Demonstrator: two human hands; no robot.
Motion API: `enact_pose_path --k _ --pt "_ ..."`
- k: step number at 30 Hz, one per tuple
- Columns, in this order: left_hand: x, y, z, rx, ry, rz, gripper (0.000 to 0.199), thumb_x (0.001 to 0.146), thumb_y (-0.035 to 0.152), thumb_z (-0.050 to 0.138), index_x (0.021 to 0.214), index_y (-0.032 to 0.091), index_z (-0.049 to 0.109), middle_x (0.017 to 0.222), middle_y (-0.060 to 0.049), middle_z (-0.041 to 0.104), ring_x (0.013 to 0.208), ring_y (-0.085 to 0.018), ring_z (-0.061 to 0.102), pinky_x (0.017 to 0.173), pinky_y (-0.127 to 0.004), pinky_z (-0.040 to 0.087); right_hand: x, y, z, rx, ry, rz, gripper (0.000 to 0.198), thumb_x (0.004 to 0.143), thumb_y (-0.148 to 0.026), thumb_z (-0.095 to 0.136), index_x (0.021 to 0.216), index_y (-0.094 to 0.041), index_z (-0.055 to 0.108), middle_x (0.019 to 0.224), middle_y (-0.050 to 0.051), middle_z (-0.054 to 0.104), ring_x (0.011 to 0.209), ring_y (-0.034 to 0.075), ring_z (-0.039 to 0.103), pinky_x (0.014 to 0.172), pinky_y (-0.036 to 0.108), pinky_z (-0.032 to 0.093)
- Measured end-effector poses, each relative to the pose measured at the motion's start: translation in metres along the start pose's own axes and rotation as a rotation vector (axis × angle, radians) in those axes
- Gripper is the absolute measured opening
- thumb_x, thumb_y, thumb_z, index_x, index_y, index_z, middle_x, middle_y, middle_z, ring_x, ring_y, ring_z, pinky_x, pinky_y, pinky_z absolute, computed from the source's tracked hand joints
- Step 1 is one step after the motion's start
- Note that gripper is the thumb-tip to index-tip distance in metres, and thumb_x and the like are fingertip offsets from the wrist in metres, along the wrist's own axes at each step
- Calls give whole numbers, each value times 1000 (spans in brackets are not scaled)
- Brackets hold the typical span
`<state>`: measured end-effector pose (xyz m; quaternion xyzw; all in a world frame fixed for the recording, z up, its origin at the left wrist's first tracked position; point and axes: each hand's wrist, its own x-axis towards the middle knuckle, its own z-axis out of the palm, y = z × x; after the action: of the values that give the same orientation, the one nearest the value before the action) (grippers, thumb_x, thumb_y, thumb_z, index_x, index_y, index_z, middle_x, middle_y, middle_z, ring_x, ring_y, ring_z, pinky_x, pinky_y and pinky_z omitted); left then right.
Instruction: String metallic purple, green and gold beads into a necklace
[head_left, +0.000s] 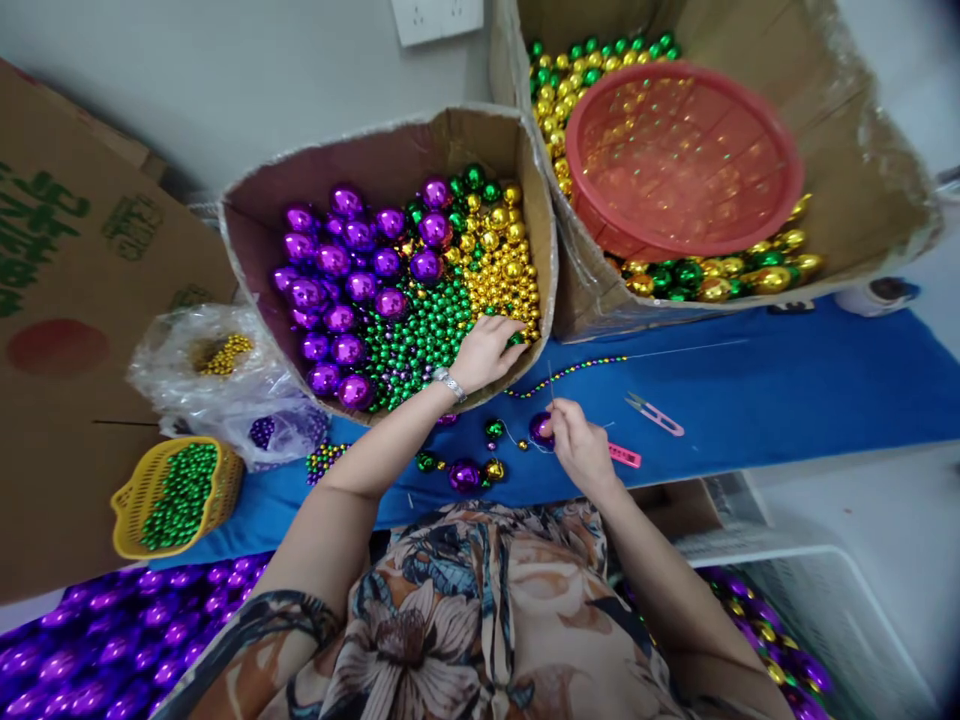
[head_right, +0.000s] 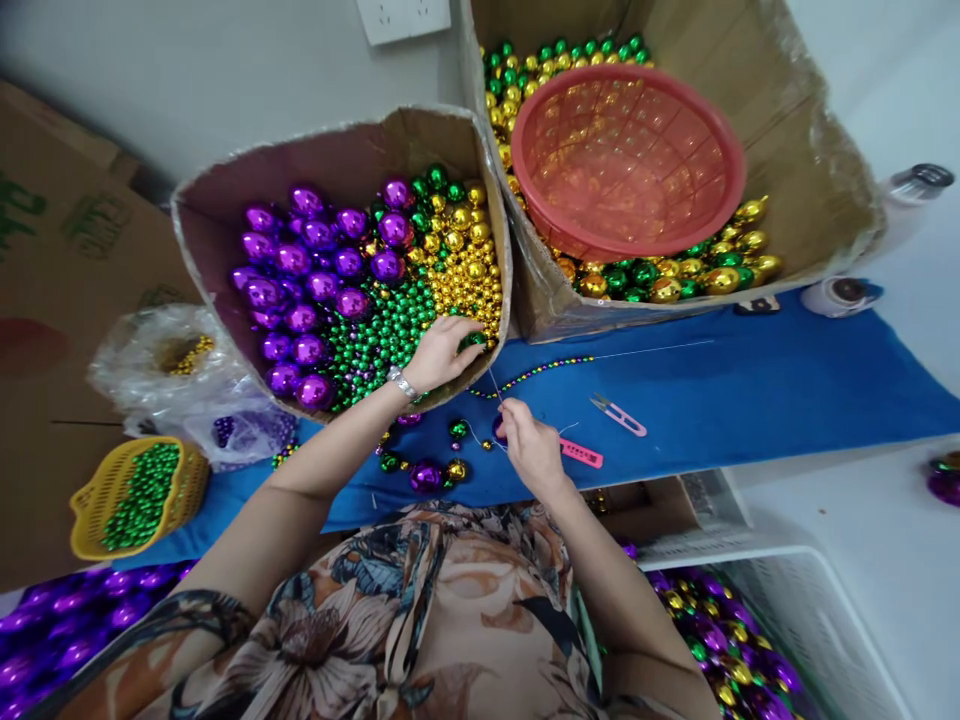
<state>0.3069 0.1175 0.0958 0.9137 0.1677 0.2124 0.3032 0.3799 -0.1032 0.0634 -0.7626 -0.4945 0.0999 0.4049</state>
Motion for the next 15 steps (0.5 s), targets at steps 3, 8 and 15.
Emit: enact_pose_path --k 3,8,15 --pt "10 -8 6 121 6 36 32 88 27 57 117 13 63 115 -14 64 109 -29 56 99 -44 42 3 -6 -6 -11 6 -23 25 101 -32 35 109 -21 56 87 4 72 69 14 69 66 24 50" --pt "61 -26 4 168 229 -9 47 86 15 54 133 11 52 133 -18 53 123 -32 45 107 -47 35 7 -14 -9 50 -13 -65 23 100 -29 37 107 -21 58 99 6 71 82 15 69 75 26 53" --pt "100 -38 -3 37 143 -67 33 77 16 67 110 13 67 109 -15 64 113 -31 52 104 -51 38 3 -15 -3 92 -1 -59 24 100 -29 38 108 -21 59 88 3 72 64 12 67 64 22 53"
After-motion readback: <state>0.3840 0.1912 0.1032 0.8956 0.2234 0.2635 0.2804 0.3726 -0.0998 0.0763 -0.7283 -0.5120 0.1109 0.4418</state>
